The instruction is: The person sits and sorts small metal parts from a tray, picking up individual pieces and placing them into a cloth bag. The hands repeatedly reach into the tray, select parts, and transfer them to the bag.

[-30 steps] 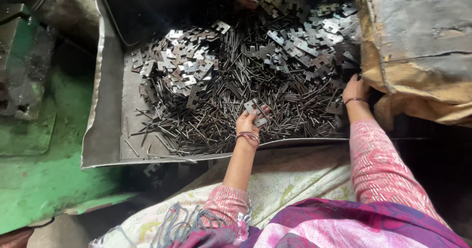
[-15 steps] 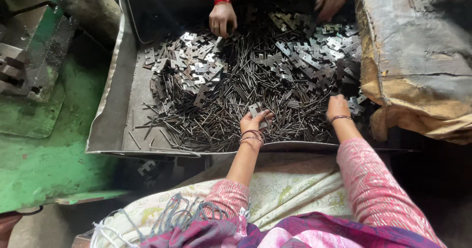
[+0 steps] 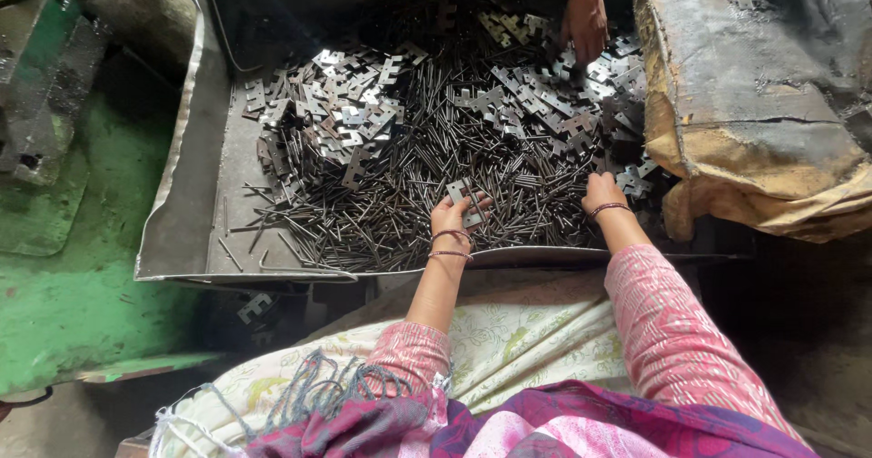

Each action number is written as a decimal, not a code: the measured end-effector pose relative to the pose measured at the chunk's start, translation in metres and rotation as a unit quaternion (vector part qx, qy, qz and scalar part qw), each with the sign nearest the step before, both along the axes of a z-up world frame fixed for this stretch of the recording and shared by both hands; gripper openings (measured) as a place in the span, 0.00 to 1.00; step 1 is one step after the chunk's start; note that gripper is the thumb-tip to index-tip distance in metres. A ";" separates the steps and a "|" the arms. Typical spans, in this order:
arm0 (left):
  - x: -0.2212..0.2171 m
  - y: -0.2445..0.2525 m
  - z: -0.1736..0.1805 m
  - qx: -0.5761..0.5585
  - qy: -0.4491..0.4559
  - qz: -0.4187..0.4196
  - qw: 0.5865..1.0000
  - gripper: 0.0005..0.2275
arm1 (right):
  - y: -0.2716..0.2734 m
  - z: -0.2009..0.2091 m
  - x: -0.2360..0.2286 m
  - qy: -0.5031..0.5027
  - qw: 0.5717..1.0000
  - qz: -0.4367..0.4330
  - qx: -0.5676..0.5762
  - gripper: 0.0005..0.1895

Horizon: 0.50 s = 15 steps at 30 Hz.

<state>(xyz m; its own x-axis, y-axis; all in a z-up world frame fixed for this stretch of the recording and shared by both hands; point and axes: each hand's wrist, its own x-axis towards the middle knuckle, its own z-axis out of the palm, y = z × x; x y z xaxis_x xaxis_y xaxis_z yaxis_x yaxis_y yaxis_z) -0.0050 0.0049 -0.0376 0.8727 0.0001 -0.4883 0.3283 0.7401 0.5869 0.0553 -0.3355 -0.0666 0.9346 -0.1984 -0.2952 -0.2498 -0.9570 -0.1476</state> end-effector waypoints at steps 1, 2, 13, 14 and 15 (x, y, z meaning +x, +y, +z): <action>0.001 0.000 0.000 -0.002 0.002 -0.003 1.000 0.10 | 0.000 0.002 0.000 0.003 1.000 0.013 -0.016 0.21; 0.000 0.000 0.000 -0.004 0.006 -0.007 1.000 0.10 | 0.002 0.005 -0.003 0.007 0.999 0.026 -0.031 0.20; 0.002 -0.006 -0.009 -0.035 0.001 -0.014 0.999 0.09 | 0.071 0.150 -0.047 -0.107 0.896 0.019 0.430 0.22; 0.004 -0.006 -0.010 -0.038 0.005 -0.015 0.999 0.08 | 0.085 0.158 -0.050 -0.095 0.852 0.037 0.514 0.23; 0.006 -0.006 -0.012 -0.050 0.009 -0.014 0.999 0.08 | 0.102 0.163 -0.052 -0.071 0.841 0.047 0.534 0.23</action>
